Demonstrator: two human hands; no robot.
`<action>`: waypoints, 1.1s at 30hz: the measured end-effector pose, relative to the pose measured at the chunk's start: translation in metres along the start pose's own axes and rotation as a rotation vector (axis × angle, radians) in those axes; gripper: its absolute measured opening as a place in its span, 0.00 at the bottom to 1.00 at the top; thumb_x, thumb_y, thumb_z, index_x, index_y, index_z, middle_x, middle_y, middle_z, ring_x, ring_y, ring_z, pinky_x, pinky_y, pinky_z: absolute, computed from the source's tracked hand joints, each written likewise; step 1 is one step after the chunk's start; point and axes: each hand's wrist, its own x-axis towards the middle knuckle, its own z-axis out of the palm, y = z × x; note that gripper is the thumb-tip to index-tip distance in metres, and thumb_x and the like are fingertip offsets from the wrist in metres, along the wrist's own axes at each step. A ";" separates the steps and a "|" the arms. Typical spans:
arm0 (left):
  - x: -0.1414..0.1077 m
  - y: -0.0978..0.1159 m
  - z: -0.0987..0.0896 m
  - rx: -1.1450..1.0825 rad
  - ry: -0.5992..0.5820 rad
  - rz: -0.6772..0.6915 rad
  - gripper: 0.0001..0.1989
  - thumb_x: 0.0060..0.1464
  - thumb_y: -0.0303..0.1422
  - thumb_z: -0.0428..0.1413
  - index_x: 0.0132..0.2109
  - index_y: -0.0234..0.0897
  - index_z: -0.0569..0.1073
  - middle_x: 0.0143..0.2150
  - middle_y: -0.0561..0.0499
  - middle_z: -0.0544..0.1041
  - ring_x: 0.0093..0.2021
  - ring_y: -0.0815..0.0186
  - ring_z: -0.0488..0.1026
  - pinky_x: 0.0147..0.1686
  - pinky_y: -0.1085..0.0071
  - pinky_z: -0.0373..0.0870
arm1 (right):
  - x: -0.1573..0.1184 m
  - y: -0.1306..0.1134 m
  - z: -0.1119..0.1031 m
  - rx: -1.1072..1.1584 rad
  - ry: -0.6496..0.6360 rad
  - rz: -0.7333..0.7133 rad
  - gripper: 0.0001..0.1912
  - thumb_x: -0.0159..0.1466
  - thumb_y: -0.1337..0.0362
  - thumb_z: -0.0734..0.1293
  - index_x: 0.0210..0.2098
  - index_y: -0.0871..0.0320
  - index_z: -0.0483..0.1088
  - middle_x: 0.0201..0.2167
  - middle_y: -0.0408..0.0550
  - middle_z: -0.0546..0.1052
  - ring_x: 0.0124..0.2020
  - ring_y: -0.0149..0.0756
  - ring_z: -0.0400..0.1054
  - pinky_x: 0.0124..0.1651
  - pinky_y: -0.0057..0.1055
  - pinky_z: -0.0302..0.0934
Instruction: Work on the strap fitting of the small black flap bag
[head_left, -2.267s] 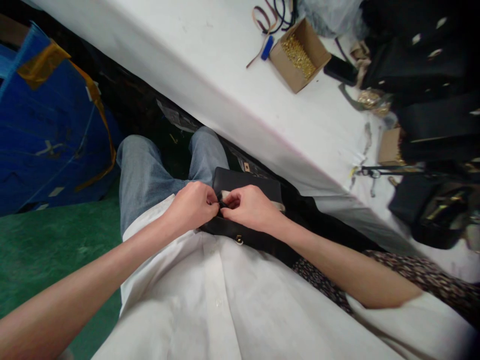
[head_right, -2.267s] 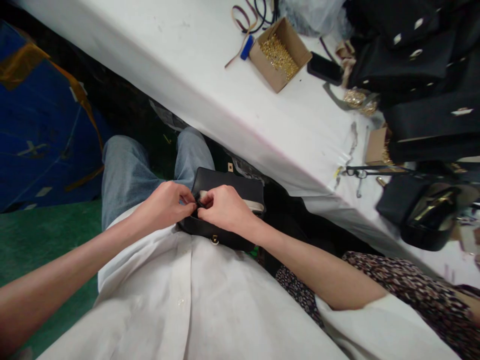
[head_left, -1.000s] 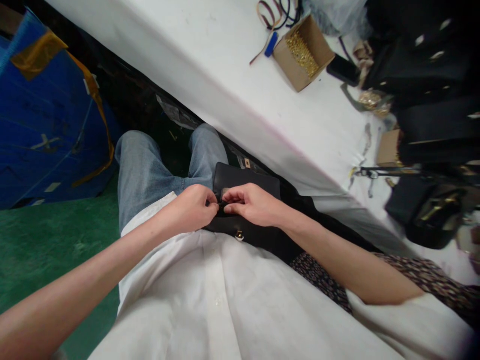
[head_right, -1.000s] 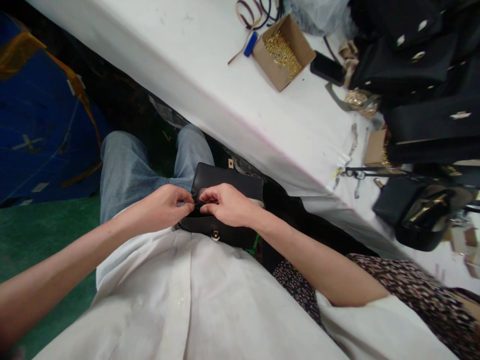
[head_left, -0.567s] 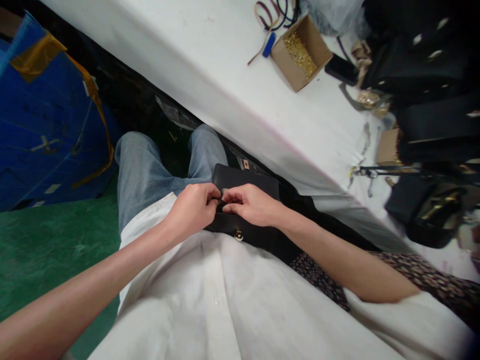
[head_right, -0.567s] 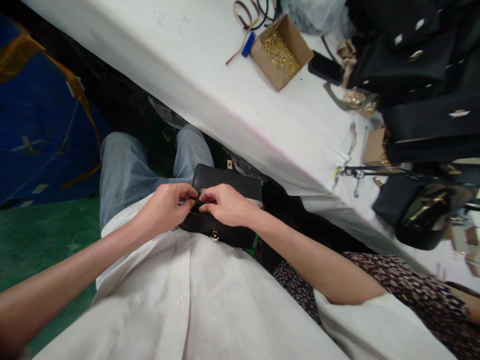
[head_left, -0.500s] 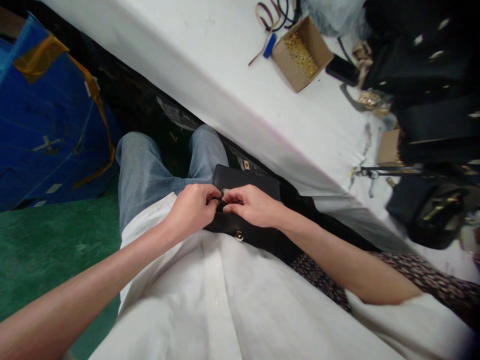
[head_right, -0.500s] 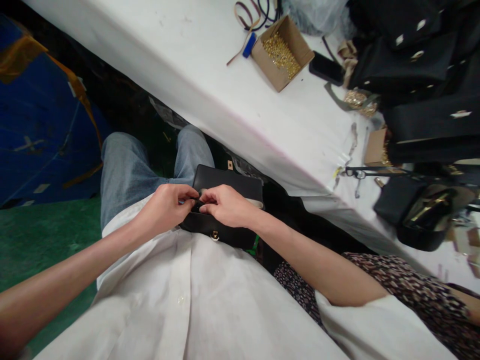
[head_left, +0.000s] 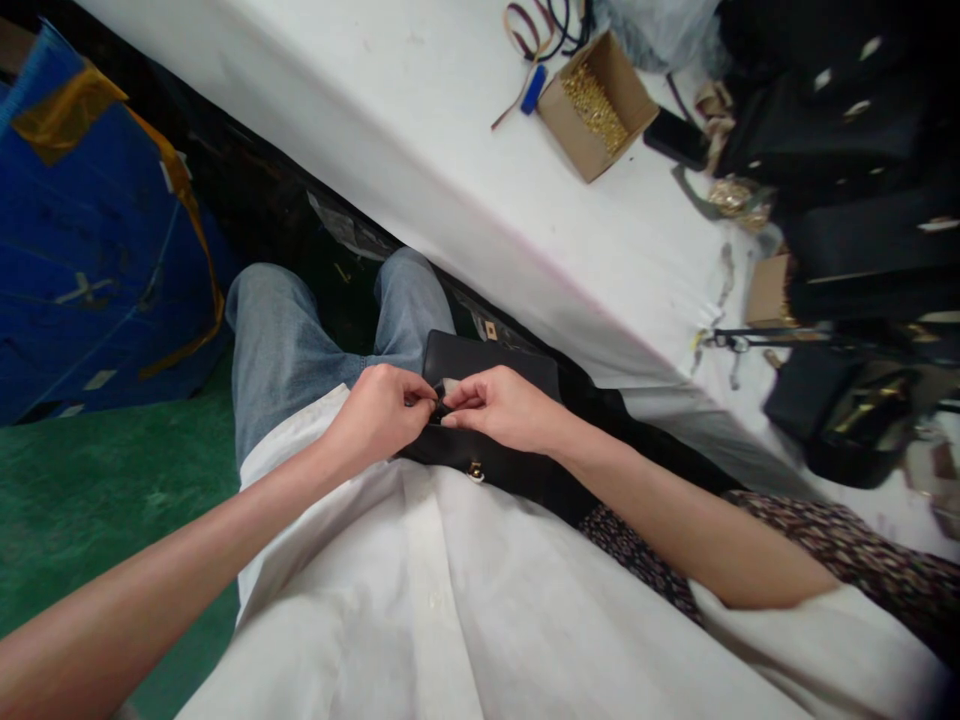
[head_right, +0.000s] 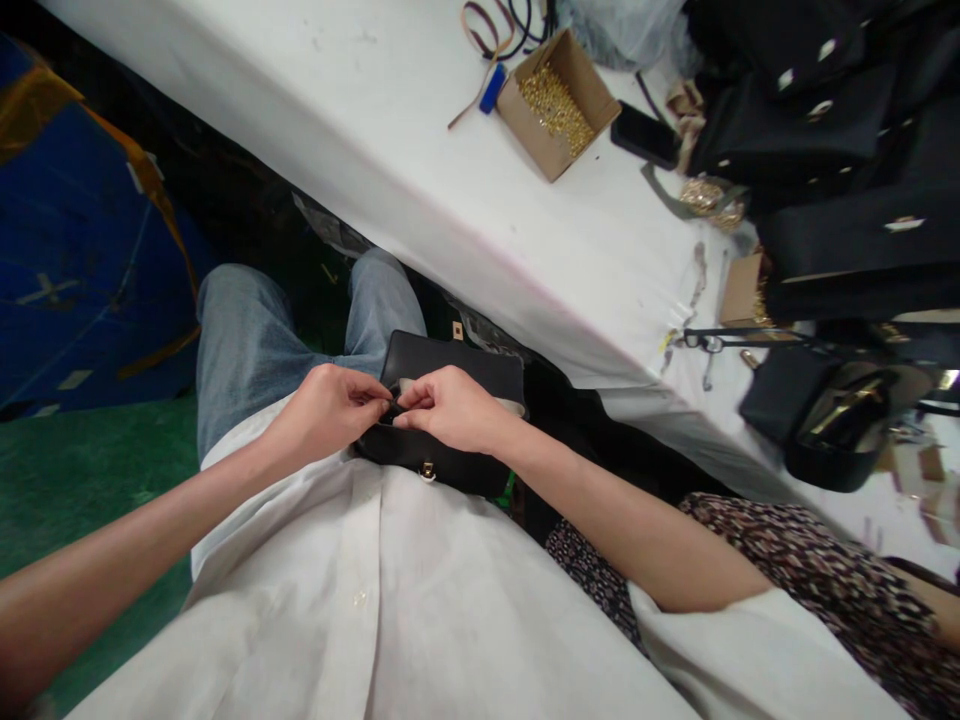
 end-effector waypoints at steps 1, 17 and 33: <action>0.000 0.000 0.000 -0.004 -0.004 -0.004 0.14 0.57 0.28 0.57 0.40 0.41 0.89 0.34 0.52 0.86 0.36 0.63 0.81 0.33 0.69 0.69 | -0.001 -0.001 -0.001 0.004 -0.014 -0.001 0.11 0.64 0.57 0.75 0.40 0.57 0.85 0.35 0.44 0.84 0.34 0.35 0.73 0.38 0.33 0.62; 0.007 -0.001 -0.007 -0.084 -0.098 -0.069 0.12 0.57 0.31 0.59 0.38 0.39 0.89 0.30 0.51 0.84 0.32 0.63 0.77 0.28 0.69 0.63 | 0.005 -0.005 0.003 -0.103 0.042 0.095 0.15 0.64 0.51 0.75 0.36 0.58 0.85 0.28 0.42 0.77 0.29 0.30 0.61 0.33 0.33 0.49; 0.009 0.006 -0.008 -0.140 -0.072 -0.068 0.08 0.60 0.30 0.56 0.42 0.39 0.80 0.32 0.53 0.82 0.32 0.64 0.76 0.30 0.69 0.60 | 0.007 -0.014 -0.003 -0.235 0.112 -0.055 0.12 0.69 0.56 0.70 0.35 0.57 0.80 0.28 0.42 0.79 0.31 0.34 0.67 0.35 0.33 0.53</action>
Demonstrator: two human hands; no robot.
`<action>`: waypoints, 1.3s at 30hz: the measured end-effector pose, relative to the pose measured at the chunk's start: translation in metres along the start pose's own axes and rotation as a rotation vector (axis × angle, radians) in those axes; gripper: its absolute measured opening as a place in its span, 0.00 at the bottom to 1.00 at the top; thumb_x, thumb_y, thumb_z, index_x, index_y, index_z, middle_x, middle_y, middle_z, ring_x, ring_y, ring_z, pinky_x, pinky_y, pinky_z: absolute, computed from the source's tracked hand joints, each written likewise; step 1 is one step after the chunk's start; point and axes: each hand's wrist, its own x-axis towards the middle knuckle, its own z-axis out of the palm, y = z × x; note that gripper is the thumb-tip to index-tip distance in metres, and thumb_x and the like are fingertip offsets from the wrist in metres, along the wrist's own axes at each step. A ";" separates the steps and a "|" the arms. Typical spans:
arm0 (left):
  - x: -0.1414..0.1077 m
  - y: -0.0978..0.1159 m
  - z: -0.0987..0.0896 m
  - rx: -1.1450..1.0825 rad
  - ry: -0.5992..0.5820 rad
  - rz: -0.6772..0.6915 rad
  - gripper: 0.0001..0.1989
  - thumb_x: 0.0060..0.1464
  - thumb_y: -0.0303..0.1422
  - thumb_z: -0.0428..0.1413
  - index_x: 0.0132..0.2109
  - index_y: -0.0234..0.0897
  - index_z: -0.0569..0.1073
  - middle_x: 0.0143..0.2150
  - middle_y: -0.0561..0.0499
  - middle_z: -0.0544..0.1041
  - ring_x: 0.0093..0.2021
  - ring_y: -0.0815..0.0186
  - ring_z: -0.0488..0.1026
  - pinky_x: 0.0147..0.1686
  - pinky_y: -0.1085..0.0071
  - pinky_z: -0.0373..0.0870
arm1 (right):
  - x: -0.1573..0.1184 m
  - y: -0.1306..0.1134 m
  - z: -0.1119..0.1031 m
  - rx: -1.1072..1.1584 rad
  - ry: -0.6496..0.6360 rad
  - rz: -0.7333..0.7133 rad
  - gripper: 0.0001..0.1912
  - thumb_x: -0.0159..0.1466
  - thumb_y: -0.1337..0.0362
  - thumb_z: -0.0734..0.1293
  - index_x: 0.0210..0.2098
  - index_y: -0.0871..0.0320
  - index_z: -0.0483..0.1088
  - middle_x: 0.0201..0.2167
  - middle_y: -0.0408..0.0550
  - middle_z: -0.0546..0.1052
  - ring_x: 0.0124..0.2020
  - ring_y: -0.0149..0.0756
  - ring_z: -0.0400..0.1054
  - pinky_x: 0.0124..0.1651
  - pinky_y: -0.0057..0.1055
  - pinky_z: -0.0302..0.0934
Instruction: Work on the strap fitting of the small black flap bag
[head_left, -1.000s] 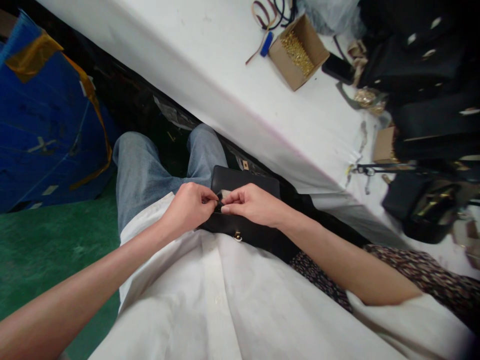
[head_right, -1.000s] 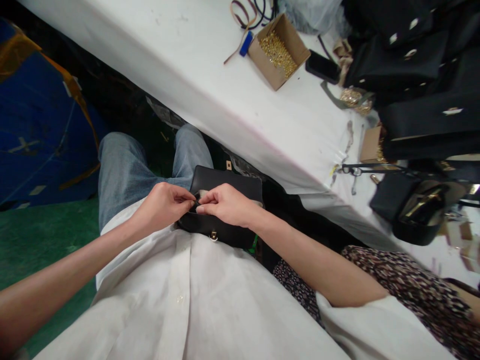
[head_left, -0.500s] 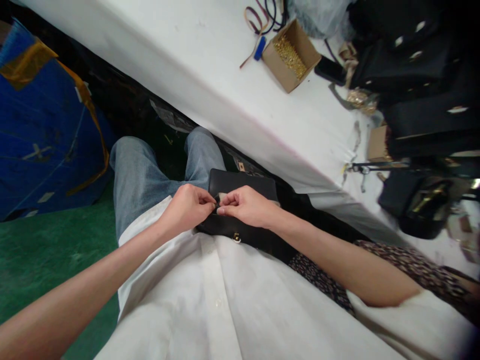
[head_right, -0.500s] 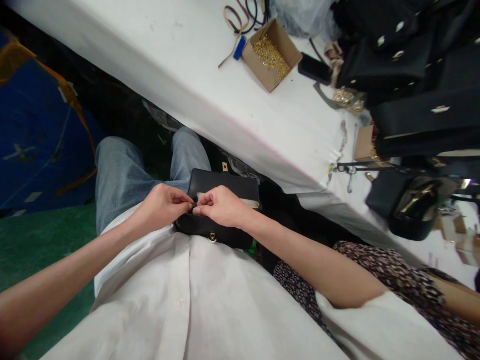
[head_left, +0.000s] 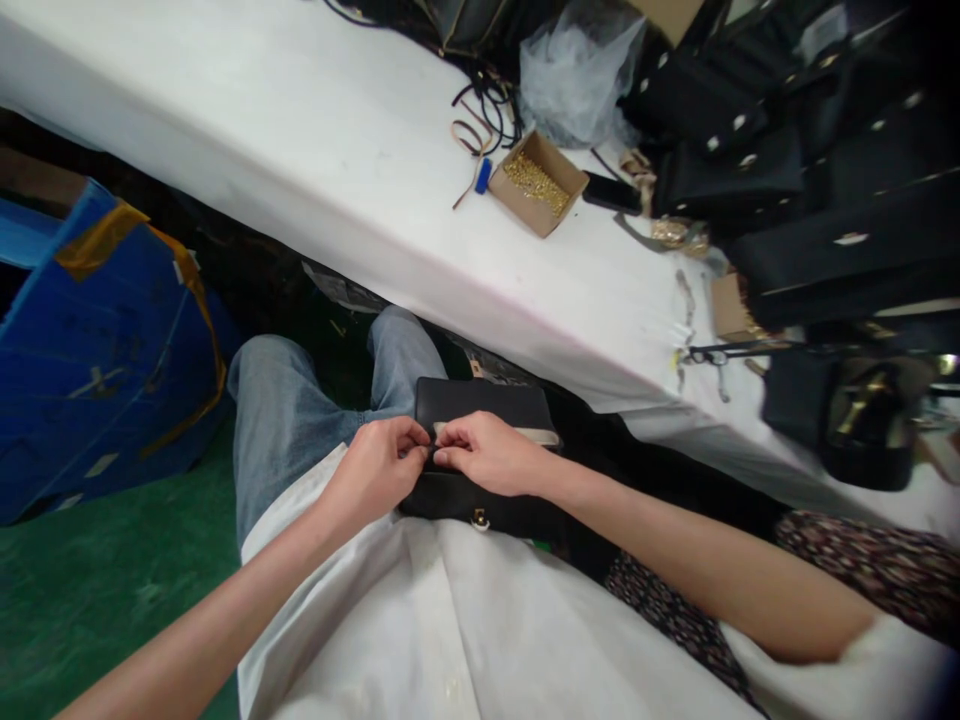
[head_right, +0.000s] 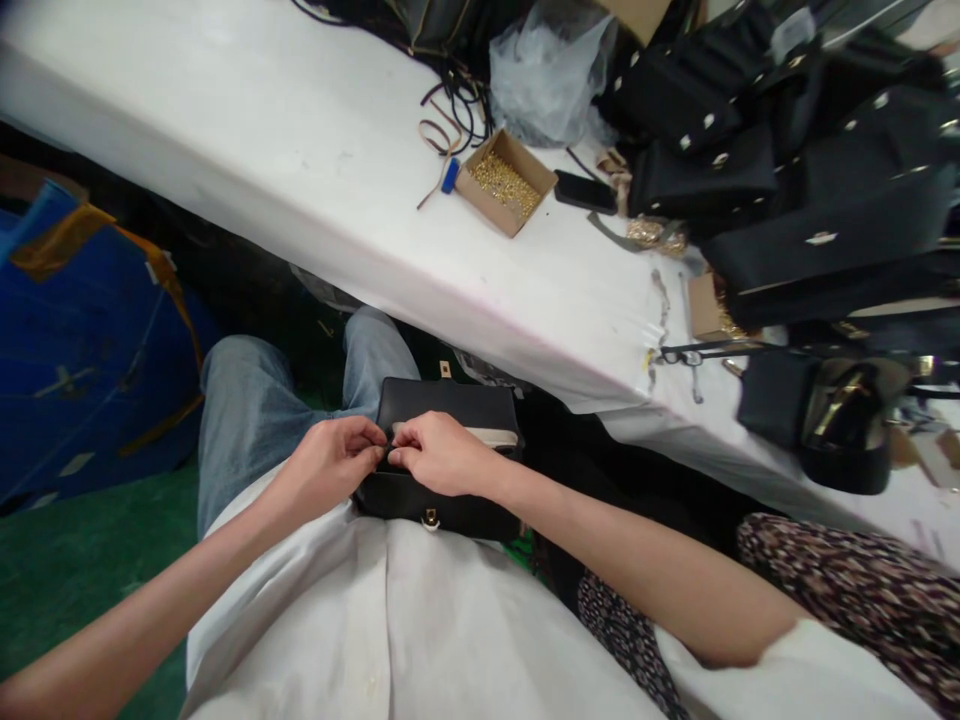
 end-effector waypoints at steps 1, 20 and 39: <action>0.000 0.000 0.001 -0.007 0.003 0.002 0.09 0.60 0.29 0.55 0.44 0.39 0.79 0.31 0.54 0.81 0.30 0.65 0.74 0.29 0.68 0.59 | 0.000 -0.002 -0.001 0.002 -0.003 -0.008 0.12 0.69 0.56 0.70 0.35 0.57 0.81 0.28 0.41 0.79 0.31 0.34 0.67 0.35 0.33 0.53; 0.008 -0.002 0.007 -0.074 0.012 -0.012 0.09 0.58 0.31 0.57 0.46 0.40 0.76 0.31 0.55 0.79 0.30 0.63 0.72 0.32 0.67 0.61 | -0.008 -0.011 -0.026 0.134 -0.150 0.092 0.13 0.67 0.56 0.71 0.38 0.57 0.85 0.23 0.37 0.68 0.26 0.30 0.53 0.31 0.33 0.45; -0.019 0.030 -0.003 -0.157 -0.145 -0.161 0.17 0.58 0.36 0.61 0.54 0.41 0.73 0.50 0.50 0.79 0.51 0.58 0.74 0.46 0.63 0.67 | -0.003 -0.007 -0.018 0.017 -0.064 -0.065 0.08 0.70 0.64 0.68 0.39 0.57 0.81 0.33 0.43 0.80 0.36 0.36 0.70 0.39 0.33 0.56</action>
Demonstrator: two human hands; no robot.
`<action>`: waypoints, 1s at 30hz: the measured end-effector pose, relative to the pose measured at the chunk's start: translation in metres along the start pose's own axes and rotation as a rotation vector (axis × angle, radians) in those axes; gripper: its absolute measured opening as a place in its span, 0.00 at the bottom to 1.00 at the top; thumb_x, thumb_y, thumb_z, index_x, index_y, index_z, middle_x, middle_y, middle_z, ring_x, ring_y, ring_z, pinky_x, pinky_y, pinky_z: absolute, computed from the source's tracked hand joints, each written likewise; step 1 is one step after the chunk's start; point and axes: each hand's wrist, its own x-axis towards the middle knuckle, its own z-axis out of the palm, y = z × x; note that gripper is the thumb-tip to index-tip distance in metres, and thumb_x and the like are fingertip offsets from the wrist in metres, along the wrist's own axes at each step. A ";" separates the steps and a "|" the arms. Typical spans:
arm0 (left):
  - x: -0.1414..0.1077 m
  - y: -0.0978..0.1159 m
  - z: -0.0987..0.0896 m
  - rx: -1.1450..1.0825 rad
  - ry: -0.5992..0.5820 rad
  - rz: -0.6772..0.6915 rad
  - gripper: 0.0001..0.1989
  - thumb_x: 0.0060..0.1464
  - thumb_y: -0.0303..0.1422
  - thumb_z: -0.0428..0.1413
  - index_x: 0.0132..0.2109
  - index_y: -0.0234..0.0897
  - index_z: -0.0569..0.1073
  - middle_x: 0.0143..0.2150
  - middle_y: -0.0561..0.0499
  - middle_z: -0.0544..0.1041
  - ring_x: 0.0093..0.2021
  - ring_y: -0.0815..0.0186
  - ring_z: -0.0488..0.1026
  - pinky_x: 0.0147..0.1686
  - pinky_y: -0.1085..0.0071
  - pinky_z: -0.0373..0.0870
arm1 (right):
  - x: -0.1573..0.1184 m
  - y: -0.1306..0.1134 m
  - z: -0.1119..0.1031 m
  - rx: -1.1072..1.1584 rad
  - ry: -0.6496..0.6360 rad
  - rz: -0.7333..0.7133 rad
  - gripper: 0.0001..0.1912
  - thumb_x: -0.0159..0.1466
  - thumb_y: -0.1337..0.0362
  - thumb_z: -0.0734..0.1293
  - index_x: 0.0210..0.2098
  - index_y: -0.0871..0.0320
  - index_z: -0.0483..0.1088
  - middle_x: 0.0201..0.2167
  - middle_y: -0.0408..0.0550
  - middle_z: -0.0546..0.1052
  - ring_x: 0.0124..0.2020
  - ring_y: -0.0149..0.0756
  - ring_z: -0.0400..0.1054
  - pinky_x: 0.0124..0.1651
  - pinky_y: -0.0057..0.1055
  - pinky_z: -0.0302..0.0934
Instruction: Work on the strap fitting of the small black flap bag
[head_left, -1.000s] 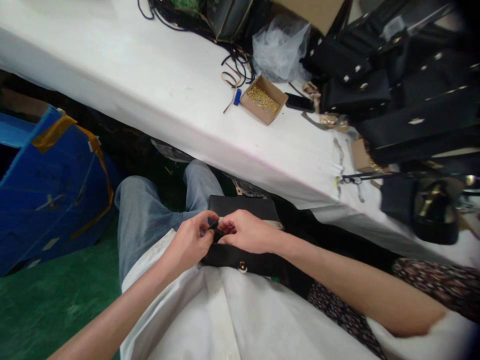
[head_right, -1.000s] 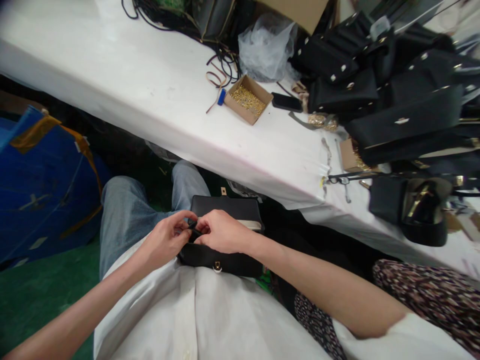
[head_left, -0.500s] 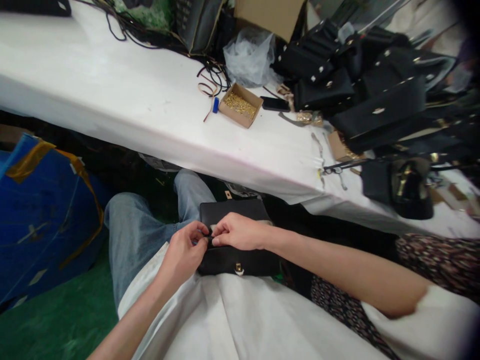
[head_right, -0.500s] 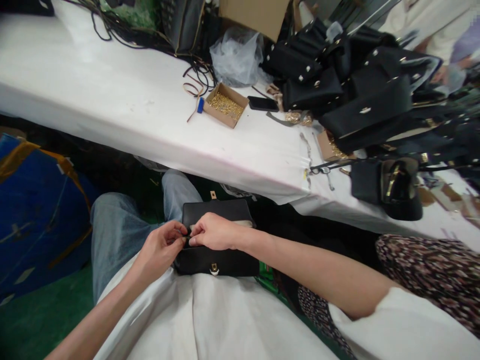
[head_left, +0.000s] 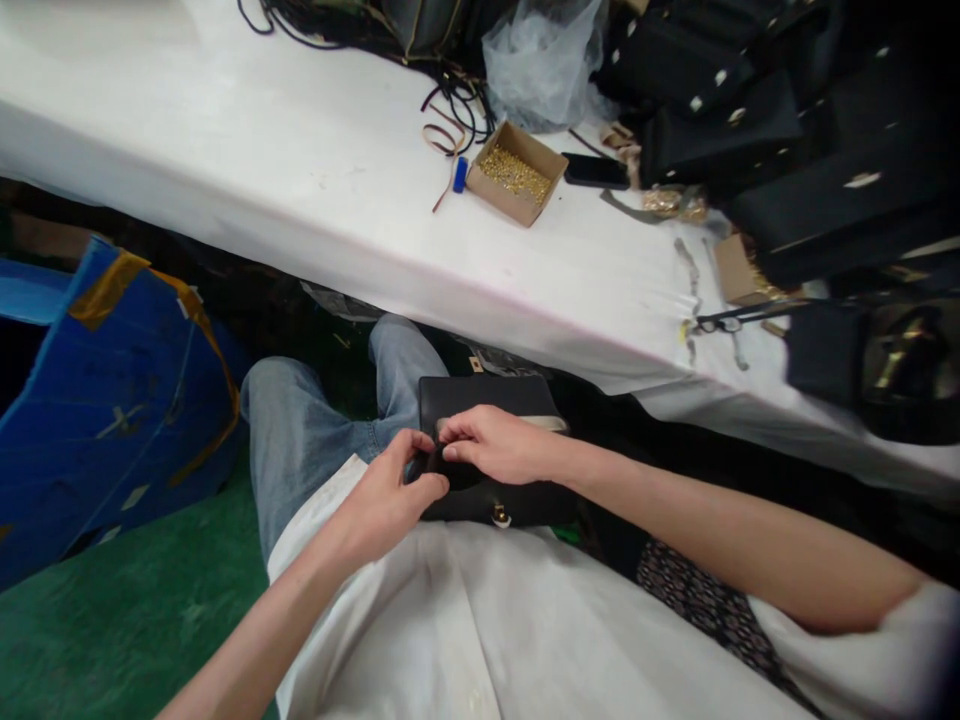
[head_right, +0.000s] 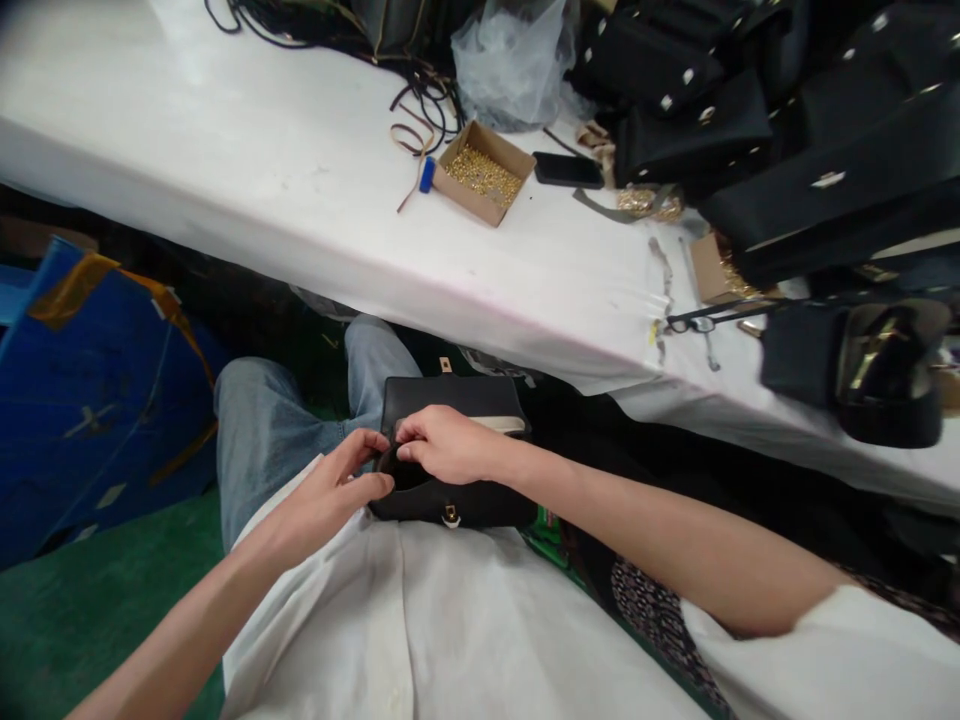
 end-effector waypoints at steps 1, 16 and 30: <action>-0.001 0.001 0.003 0.019 0.033 -0.016 0.16 0.58 0.36 0.60 0.53 0.41 0.73 0.49 0.51 0.78 0.51 0.58 0.73 0.46 0.63 0.66 | -0.001 -0.004 -0.001 -0.027 0.004 -0.005 0.08 0.70 0.64 0.68 0.39 0.57 0.81 0.33 0.44 0.81 0.36 0.36 0.71 0.39 0.32 0.57; 0.010 -0.015 0.016 -0.073 0.203 0.093 0.18 0.56 0.25 0.49 0.54 0.37 0.70 0.47 0.47 0.83 0.48 0.59 0.80 0.48 0.64 0.72 | -0.004 -0.029 -0.005 -0.419 0.014 -0.066 0.14 0.74 0.61 0.65 0.51 0.53 0.82 0.49 0.53 0.87 0.50 0.49 0.81 0.45 0.36 0.63; 0.028 0.000 0.031 0.071 0.330 -0.002 0.21 0.44 0.44 0.65 0.47 0.46 0.81 0.35 0.48 0.86 0.39 0.46 0.84 0.36 0.56 0.81 | -0.005 -0.037 -0.031 -0.509 -0.080 -0.169 0.20 0.70 0.49 0.68 0.51 0.53 0.84 0.47 0.48 0.87 0.48 0.47 0.82 0.31 0.33 0.62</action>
